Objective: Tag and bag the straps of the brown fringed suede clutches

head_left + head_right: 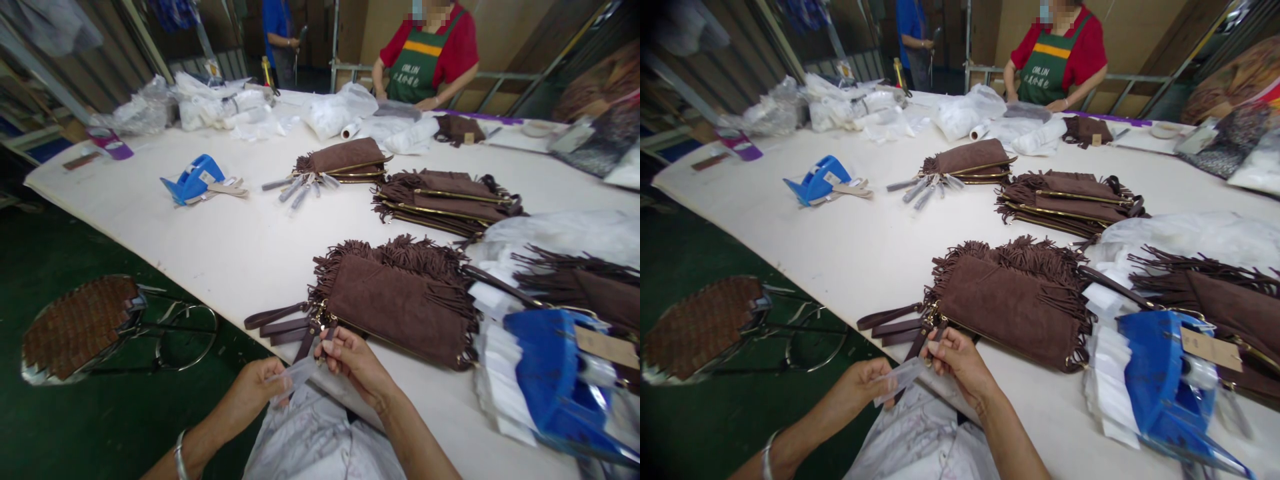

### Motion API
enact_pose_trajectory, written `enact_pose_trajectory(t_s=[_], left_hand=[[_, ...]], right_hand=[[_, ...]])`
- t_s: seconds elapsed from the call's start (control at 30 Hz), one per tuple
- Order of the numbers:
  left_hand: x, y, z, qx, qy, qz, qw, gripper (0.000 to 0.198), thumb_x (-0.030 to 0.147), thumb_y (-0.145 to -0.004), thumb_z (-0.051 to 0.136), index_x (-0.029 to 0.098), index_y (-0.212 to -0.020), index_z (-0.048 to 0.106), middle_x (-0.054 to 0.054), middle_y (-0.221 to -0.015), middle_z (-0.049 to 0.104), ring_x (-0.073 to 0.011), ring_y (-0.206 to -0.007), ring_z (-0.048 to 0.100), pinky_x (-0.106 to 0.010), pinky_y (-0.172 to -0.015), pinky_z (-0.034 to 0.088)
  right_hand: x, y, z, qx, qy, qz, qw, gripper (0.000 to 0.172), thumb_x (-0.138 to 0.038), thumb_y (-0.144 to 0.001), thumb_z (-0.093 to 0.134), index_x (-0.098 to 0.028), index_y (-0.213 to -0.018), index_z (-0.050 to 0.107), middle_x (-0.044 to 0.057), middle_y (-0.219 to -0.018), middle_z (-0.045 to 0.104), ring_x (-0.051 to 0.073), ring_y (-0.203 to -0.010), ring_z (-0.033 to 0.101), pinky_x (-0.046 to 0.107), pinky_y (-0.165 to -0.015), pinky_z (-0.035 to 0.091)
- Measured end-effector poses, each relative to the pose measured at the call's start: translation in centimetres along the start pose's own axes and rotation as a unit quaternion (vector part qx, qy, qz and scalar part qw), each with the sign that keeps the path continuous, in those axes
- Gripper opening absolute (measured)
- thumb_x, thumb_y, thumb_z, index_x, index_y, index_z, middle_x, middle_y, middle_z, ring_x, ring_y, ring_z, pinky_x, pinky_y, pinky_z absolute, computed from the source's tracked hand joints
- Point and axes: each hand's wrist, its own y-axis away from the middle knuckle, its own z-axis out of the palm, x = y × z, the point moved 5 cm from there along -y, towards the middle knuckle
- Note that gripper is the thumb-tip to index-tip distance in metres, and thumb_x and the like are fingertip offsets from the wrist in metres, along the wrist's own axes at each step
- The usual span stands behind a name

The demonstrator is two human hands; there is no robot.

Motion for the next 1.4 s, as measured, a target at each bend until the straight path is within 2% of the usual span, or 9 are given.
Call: enact_pose_trajectory(t_s=[0.13,0.33,0.57,0.8,0.97,1.1,1.2,1.3,1.4], left_hand=[[-0.2,-0.3,0.0,0.014,0.000,0.003,1.000,0.032,0.043,-0.079,0.065,0.014,-0.067,0.058,-0.004,-0.063,0.064,-0.0162,-0.060,0.055,-0.027,-0.061,0.037],[-0.3,-0.2,0.3,0.011,0.010,-0.006,1.000,0.033,0.044,-0.076,0.067,0.014,-0.068,0.058,-0.004,-0.062,0.064,-0.0157,-0.058,0.054,-0.026,-0.060,0.037],[-0.6,-0.3,0.6,0.001,0.029,-0.005,1.000,0.032,0.043,-0.078,0.068,0.013,-0.071,0.060,-0.005,-0.064,0.066,-0.0152,-0.058,0.054,-0.025,-0.058,0.037],[-1.1,-0.8,1.2,-0.008,0.080,-0.016,0.997,0.038,0.048,-0.072,0.072,0.013,-0.070,0.058,-0.006,-0.060,0.066,-0.0156,-0.054,0.056,-0.025,-0.055,0.038],[-1.0,-0.6,1.6,-0.003,0.086,-0.015,0.996,0.037,0.047,-0.073,0.072,0.013,-0.070,0.058,-0.006,-0.060,0.066,-0.0155,-0.054,0.057,-0.025,-0.056,0.039],[-0.6,-0.7,2.2,0.012,0.109,-0.026,0.994,0.041,0.051,-0.069,0.074,0.013,-0.070,0.057,-0.005,-0.060,0.065,-0.0155,-0.054,0.058,-0.026,-0.056,0.040],[-0.6,-1.0,2.9,0.031,0.133,-0.031,0.990,0.045,0.054,-0.066,0.075,0.014,-0.070,0.057,-0.004,-0.058,0.065,-0.0160,-0.052,0.058,-0.026,-0.055,0.041],[-0.9,-1.5,3.5,0.044,0.155,-0.041,0.986,0.049,0.056,-0.061,0.078,0.014,-0.075,0.058,-0.004,-0.057,0.065,-0.0165,-0.050,0.058,-0.026,-0.053,0.041],[-0.9,-1.9,3.9,0.042,0.162,-0.052,0.985,0.056,0.056,-0.061,0.079,0.012,-0.091,0.062,-0.007,-0.063,0.068,-0.0187,-0.054,0.062,-0.026,-0.053,0.041]], right_hand=[[0.2,0.0,0.5,0.012,-0.040,-0.005,0.999,0.025,-0.030,-0.077,0.073,-0.015,-0.093,0.060,0.004,-0.085,0.067,0.003,-0.051,0.045,0.015,-0.049,0.032],[0.8,-0.2,0.4,0.026,-0.053,0.001,0.998,0.026,-0.030,-0.076,0.075,-0.016,-0.093,0.061,-0.005,-0.063,0.051,0.003,-0.051,0.044,0.014,-0.050,0.035],[0.9,-0.1,0.5,0.043,-0.038,-0.006,0.998,0.029,-0.032,-0.074,0.076,-0.016,-0.093,0.061,-0.005,-0.063,0.051,0.004,-0.051,0.044,0.015,-0.048,0.034],[0.9,-0.2,0.4,0.067,0.000,-0.019,0.998,0.034,-0.036,-0.071,0.077,-0.015,-0.093,0.060,-0.006,-0.057,0.049,0.004,-0.045,0.038,0.016,-0.043,0.026],[1.0,-0.3,0.2,0.082,0.009,-0.032,0.996,0.035,-0.038,-0.070,0.077,-0.016,-0.091,0.060,-0.007,-0.057,0.046,0.003,-0.044,0.033,0.017,-0.042,0.019],[1.0,-0.3,0.1,0.098,0.012,-0.034,0.995,0.037,-0.039,-0.067,0.078,-0.017,-0.090,0.058,-0.009,-0.058,0.043,0.002,-0.042,0.027,0.018,-0.040,0.014],[0.9,-0.3,0.0,0.114,0.012,-0.039,0.993,0.037,-0.040,-0.067,0.078,-0.018,-0.086,0.055,-0.009,-0.058,0.043,0.003,-0.041,0.026,0.018,-0.040,0.016],[1.0,-0.1,-0.1,0.130,0.024,-0.046,0.990,0.037,-0.048,-0.073,0.072,-0.019,-0.076,0.050,-0.010,-0.051,0.040,0.004,-0.040,0.028,0.018,-0.040,0.019],[1.4,0.1,-0.5,0.131,0.057,-0.052,0.988,0.040,-0.057,-0.080,0.062,-0.018,-0.079,0.052,-0.008,-0.045,0.042,0.005,-0.039,0.031,0.018,-0.041,0.021]])
